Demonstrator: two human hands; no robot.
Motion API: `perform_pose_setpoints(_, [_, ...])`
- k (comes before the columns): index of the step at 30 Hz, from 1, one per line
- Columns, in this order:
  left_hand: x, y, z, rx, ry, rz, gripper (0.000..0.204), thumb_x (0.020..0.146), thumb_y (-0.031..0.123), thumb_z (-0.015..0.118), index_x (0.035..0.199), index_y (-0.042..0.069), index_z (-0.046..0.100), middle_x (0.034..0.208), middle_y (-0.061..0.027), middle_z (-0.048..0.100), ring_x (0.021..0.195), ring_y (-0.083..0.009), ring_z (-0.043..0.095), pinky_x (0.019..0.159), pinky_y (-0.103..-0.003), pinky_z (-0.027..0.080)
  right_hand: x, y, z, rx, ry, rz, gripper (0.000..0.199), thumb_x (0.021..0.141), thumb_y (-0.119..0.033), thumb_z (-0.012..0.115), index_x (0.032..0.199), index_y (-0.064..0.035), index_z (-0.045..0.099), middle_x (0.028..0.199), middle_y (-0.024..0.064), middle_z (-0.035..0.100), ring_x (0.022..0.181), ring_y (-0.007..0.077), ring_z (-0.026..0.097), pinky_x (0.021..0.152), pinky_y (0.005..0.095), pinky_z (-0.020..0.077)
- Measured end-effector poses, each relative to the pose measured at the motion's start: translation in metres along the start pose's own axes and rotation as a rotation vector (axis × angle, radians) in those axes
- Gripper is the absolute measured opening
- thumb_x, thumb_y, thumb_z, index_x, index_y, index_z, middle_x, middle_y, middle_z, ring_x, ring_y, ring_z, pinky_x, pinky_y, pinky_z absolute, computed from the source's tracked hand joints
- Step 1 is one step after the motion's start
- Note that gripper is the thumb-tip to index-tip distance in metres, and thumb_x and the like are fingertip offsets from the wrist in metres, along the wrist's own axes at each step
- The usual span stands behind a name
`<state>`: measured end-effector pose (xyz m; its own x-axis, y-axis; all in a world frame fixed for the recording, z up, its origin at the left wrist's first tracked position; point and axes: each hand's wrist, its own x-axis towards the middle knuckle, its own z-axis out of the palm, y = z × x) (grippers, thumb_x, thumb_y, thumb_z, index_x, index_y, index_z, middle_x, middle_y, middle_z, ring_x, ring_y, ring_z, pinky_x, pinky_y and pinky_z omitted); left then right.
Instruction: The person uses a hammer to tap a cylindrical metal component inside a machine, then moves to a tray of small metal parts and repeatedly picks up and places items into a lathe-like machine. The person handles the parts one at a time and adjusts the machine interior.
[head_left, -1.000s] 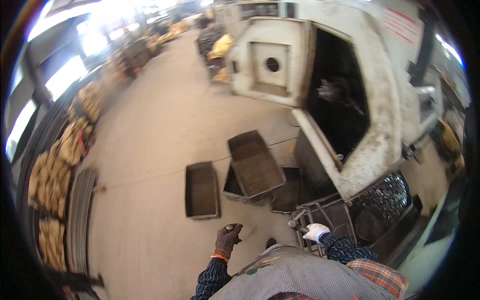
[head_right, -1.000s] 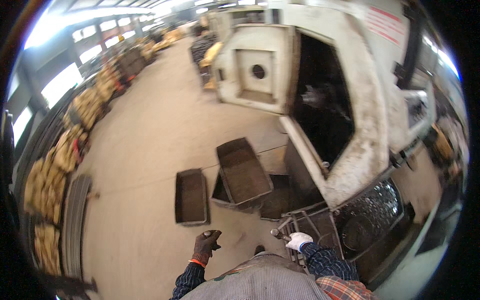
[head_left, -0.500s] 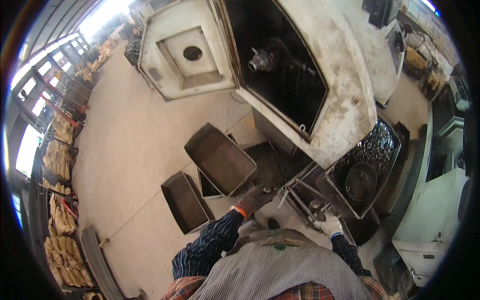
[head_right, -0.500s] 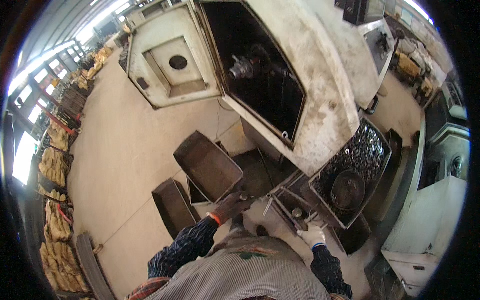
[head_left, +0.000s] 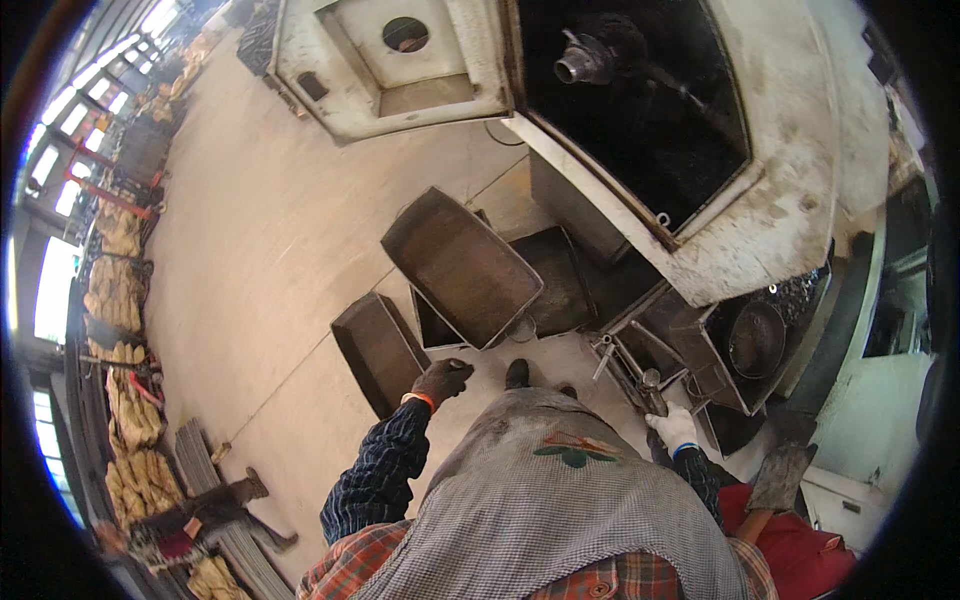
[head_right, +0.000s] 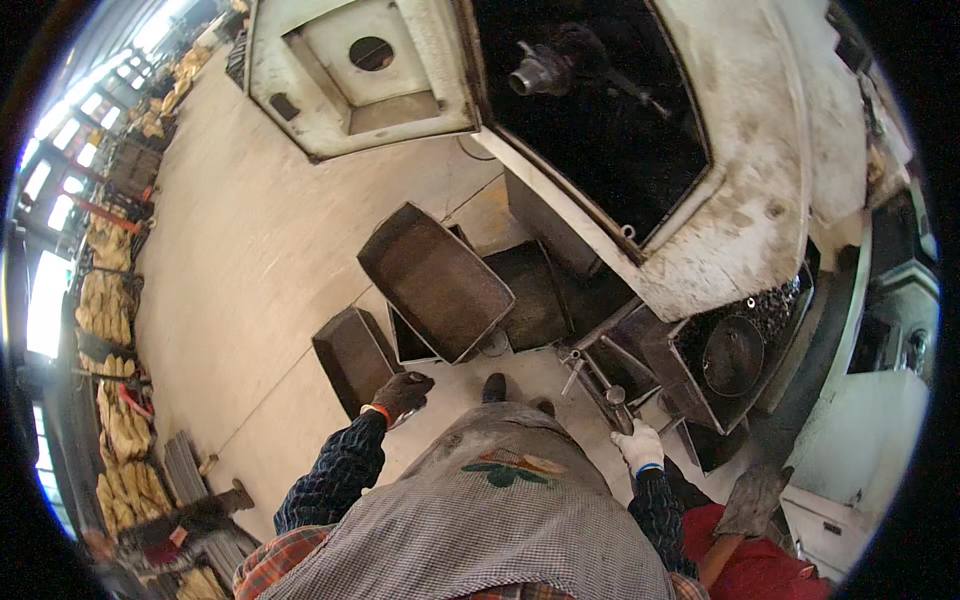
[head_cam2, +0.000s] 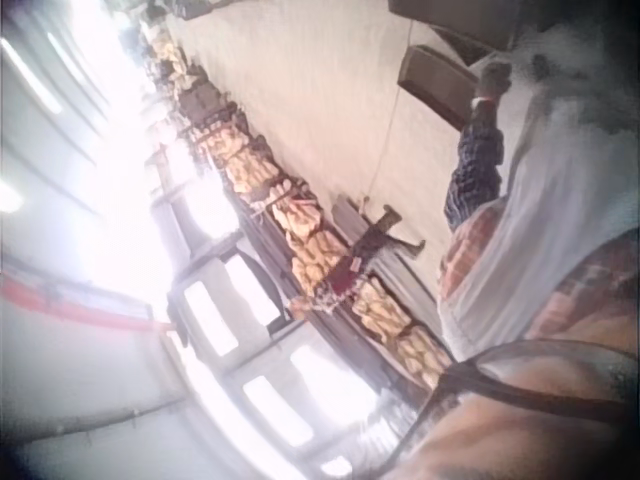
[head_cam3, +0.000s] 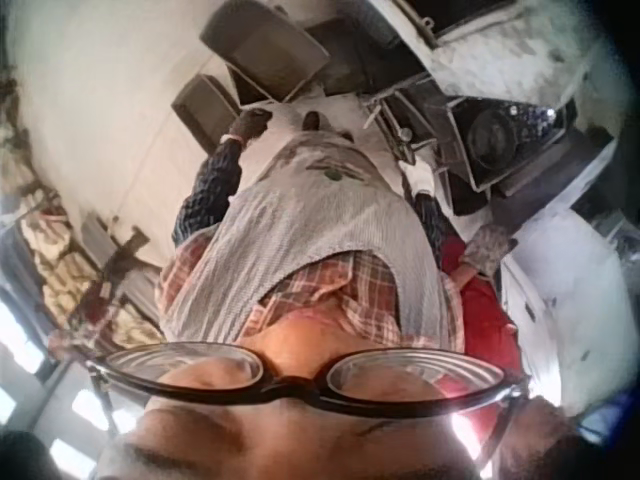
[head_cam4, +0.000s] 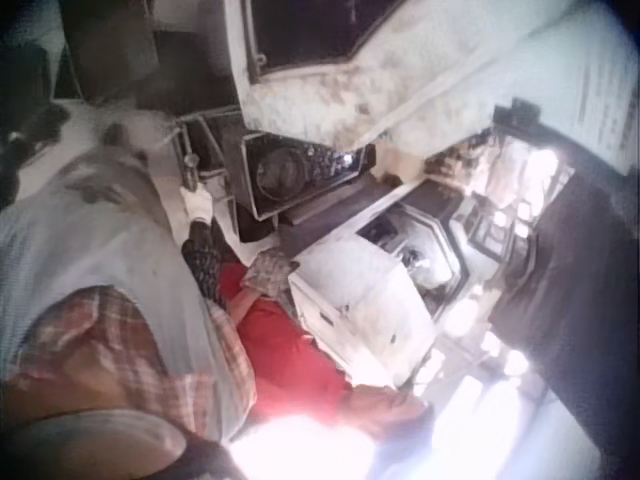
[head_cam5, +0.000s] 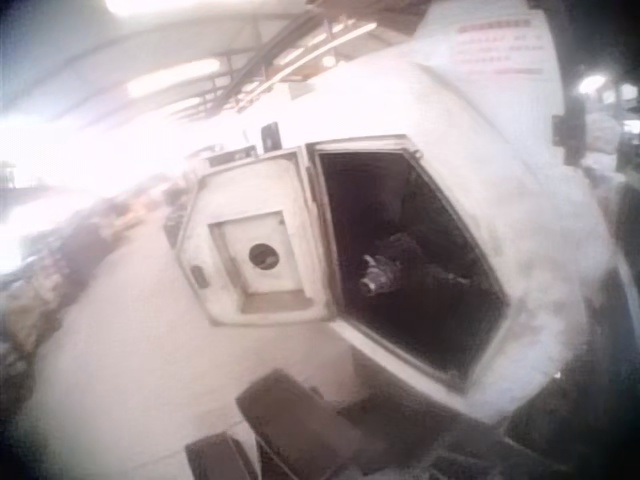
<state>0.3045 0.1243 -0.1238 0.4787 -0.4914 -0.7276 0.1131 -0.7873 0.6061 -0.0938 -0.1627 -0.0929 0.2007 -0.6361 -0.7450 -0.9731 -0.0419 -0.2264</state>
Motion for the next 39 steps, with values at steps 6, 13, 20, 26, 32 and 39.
perform_pose_setpoints(6, [-0.005,-0.099,0.000,-0.269,0.039,-0.307,0.033,0.092,0.032,0.072,0.090,0.001,0.064,0.070,-0.0078,0.061,0.056,-0.0165,0.056,0.049,-0.032,0.043,0.007,-0.024,-0.009,-0.260,0.046,-0.140,0.063,0.082,-0.041,0.074,0.129,-0.0009,0.060,0.126,0.0247,0.063,0.119,0.0355,0.061,0.099,0.0427,0.0489])
perform_pose_setpoints(13, [-0.040,-0.155,0.038,-0.142,0.004,-0.409,0.035,0.093,0.035,0.068,0.105,0.002,0.068,0.076,-0.0110,0.067,0.060,-0.0197,0.060,0.053,-0.033,0.049,0.050,0.019,0.020,0.099,-0.056,-0.172,0.057,0.083,-0.038,0.073,0.130,-0.0052,0.062,0.121,0.0255,0.065,0.114,0.0375,0.061,0.100,0.0425,0.0476])
perform_pose_setpoints(20, [-0.095,-0.172,0.067,-0.351,0.097,-0.416,0.036,0.095,0.036,0.068,0.104,0.001,0.068,0.078,-0.0104,0.068,0.065,-0.0194,0.063,0.058,-0.033,0.051,0.084,0.038,0.012,0.084,-0.077,-0.156,0.059,0.084,-0.040,0.072,0.131,-0.0048,0.060,0.119,0.0252,0.066,0.113,0.0375,0.062,0.100,0.0434,0.0470])
perform_pose_setpoints(26, [-0.091,-0.181,0.066,-0.372,0.184,-0.217,0.040,0.094,0.036,0.068,0.109,-0.001,0.067,0.083,-0.0083,0.069,0.072,-0.0178,0.064,0.067,-0.032,0.053,0.077,0.026,0.006,0.069,-0.013,-0.203,0.061,0.084,-0.041,0.072,0.131,-0.0044,0.059,0.118,0.0250,0.067,0.111,0.0376,0.063,0.100,0.0441,0.0466])
perform_pose_setpoints(32, [-0.068,-0.198,0.060,-0.085,0.093,0.107,0.044,0.090,0.046,0.067,0.118,0.012,0.072,0.105,-0.0085,0.074,0.093,-0.0218,0.066,0.084,-0.039,0.052,0.041,0.047,-0.002,0.099,0.339,-0.160,0.063,0.085,-0.043,0.071,0.132,-0.0039,0.058,0.116,0.0247,0.068,0.110,0.0376,0.064,0.100,0.0449,0.0461])
perform_pose_setpoints(39, [-0.110,-0.298,0.031,-0.717,0.213,-0.288,0.039,0.096,0.033,0.067,0.115,-0.001,0.068,0.087,-0.0142,0.072,0.075,-0.0242,0.069,0.066,-0.039,0.057,-0.100,0.086,0.039,-0.099,0.585,0.028,0.059,0.088,-0.041,0.066,0.133,-0.0042,0.055,0.120,0.0238,0.066,0.108,0.0386,0.064,0.095,0.0462,0.0489])
